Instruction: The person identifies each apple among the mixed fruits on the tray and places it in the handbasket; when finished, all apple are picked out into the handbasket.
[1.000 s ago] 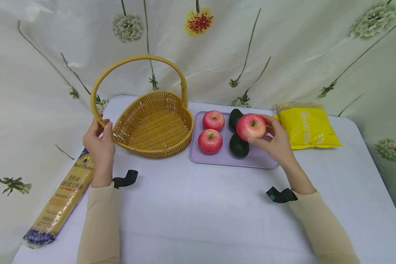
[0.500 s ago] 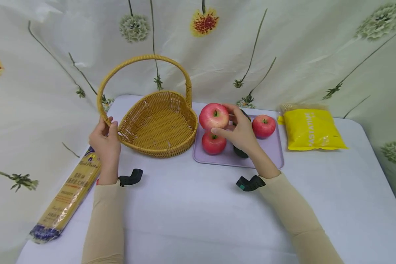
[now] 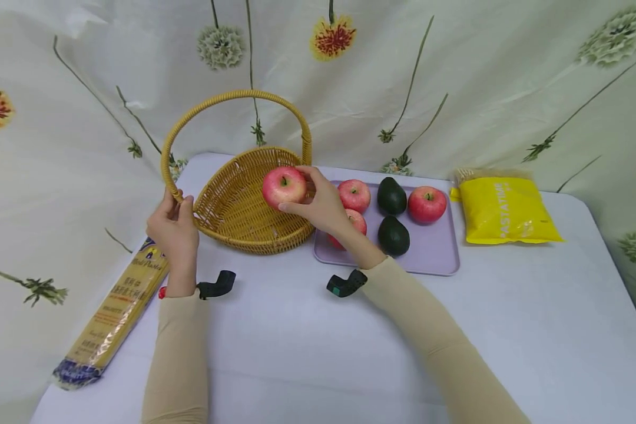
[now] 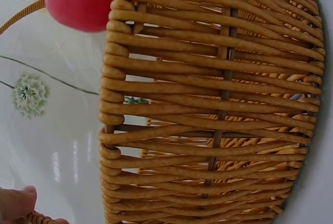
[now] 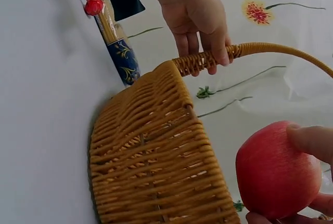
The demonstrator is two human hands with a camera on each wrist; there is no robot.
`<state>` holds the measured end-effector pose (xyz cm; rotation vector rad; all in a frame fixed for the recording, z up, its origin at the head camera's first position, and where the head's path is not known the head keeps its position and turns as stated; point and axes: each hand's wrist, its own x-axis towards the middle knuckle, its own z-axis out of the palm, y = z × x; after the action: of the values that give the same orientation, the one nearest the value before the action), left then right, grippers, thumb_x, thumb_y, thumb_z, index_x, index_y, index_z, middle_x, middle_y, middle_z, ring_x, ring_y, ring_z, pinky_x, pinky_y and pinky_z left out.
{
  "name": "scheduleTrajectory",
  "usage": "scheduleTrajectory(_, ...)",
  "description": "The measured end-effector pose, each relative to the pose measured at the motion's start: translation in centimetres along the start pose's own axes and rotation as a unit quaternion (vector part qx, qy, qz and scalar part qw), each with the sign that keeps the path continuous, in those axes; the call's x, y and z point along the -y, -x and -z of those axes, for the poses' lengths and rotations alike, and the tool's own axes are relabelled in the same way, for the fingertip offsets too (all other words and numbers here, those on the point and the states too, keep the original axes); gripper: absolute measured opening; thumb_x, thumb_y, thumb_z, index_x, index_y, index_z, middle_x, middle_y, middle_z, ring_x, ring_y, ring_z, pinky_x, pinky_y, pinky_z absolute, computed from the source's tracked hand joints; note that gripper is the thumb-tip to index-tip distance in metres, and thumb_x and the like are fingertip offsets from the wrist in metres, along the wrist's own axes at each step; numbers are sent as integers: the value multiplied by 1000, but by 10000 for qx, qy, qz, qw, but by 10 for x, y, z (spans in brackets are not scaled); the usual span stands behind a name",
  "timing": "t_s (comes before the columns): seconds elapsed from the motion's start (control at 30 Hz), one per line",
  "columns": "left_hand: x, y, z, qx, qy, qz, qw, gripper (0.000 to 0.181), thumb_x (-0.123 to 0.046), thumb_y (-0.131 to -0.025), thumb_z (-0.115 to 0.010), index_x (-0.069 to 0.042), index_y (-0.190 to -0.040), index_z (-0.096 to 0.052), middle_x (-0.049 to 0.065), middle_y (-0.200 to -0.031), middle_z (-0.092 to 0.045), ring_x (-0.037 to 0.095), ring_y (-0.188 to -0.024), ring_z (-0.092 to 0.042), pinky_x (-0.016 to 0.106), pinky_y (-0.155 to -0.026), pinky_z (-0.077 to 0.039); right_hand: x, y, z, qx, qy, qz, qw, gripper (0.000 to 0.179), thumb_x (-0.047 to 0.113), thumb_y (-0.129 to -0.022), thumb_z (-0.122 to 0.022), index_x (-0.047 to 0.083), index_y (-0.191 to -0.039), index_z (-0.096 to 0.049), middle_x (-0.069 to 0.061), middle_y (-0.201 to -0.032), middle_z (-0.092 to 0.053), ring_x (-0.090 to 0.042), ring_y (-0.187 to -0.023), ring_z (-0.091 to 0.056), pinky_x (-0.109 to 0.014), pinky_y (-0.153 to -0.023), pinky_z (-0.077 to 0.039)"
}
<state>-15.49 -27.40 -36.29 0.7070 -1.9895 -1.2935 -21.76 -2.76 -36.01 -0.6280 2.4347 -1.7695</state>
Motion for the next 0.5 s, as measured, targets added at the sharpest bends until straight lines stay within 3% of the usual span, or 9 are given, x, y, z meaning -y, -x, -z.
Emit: scheduleTrajectory(0.5,1,2,-1,-153,94,-98,9998,39,-21,-96,-63,-24,-134,-57,5,-130,-65,13,-116,-64,21,-95,-53,-6,-48,-72,-188,674,-501,9963,76,29,-76,-84,9,-139,-45,-7,-135,-56,-21,-121,-55,-33,-102,-49)
